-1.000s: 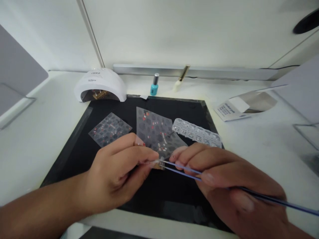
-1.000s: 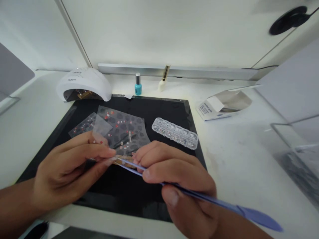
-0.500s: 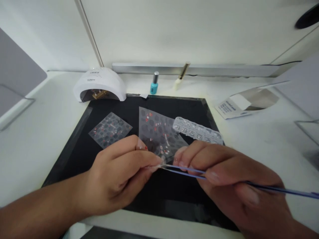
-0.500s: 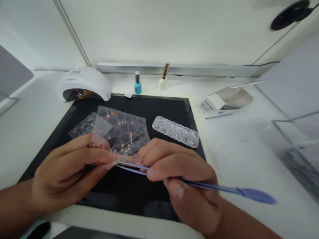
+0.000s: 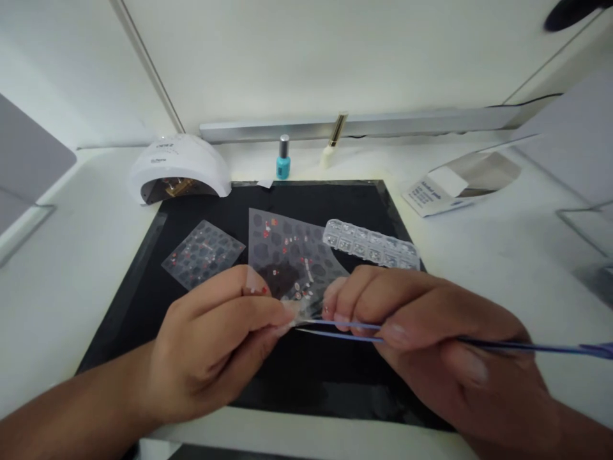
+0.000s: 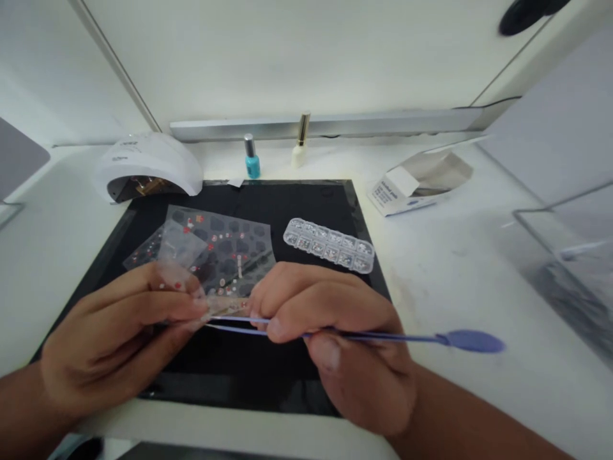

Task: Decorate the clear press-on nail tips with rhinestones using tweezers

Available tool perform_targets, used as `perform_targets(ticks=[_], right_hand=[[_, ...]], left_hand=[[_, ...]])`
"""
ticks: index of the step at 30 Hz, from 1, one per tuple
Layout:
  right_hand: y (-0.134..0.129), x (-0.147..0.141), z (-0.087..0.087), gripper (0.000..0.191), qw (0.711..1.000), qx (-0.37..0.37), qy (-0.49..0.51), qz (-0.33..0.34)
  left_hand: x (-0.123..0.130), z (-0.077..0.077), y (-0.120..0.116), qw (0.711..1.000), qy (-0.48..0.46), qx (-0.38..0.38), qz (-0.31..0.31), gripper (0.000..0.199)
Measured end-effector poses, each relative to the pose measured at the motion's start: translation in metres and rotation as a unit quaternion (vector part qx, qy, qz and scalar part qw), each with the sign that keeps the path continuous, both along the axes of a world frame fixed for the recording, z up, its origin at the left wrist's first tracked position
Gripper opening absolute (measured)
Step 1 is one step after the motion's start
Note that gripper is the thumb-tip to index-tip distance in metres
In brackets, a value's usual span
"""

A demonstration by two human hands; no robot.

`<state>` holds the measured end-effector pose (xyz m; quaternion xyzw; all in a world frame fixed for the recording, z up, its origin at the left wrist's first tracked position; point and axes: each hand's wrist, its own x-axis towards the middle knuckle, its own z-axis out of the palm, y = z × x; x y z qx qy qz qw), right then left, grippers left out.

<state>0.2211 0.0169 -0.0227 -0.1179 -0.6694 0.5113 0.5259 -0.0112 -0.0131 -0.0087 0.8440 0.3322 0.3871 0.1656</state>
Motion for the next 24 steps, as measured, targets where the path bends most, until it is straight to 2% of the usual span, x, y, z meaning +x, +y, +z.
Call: perform_targets(ticks=[9, 19, 24], right_hand=[[-0.0004, 0.0018, 0.0014, 0.024, 1.000, -0.019, -0.020, -0.003], [0.0012, 0.0017, 0.0010, 0.021, 0.999, -0.043, -0.021, -0.002], [0.0025, 0.0006, 0.0029, 0.023, 0.997, -0.072, -0.005, 0.023]], left_hand=[[0.0041, -0.0018, -0.0027, 0.999, -0.028, -0.022, 0.021, 0.022], [0.0046, 0.0007, -0.0028, 1.000, -0.016, -0.005, 0.002, 0.018], [0.0016, 0.0012, -0.0031, 1.000, 0.003, 0.002, -0.010, 0.018]])
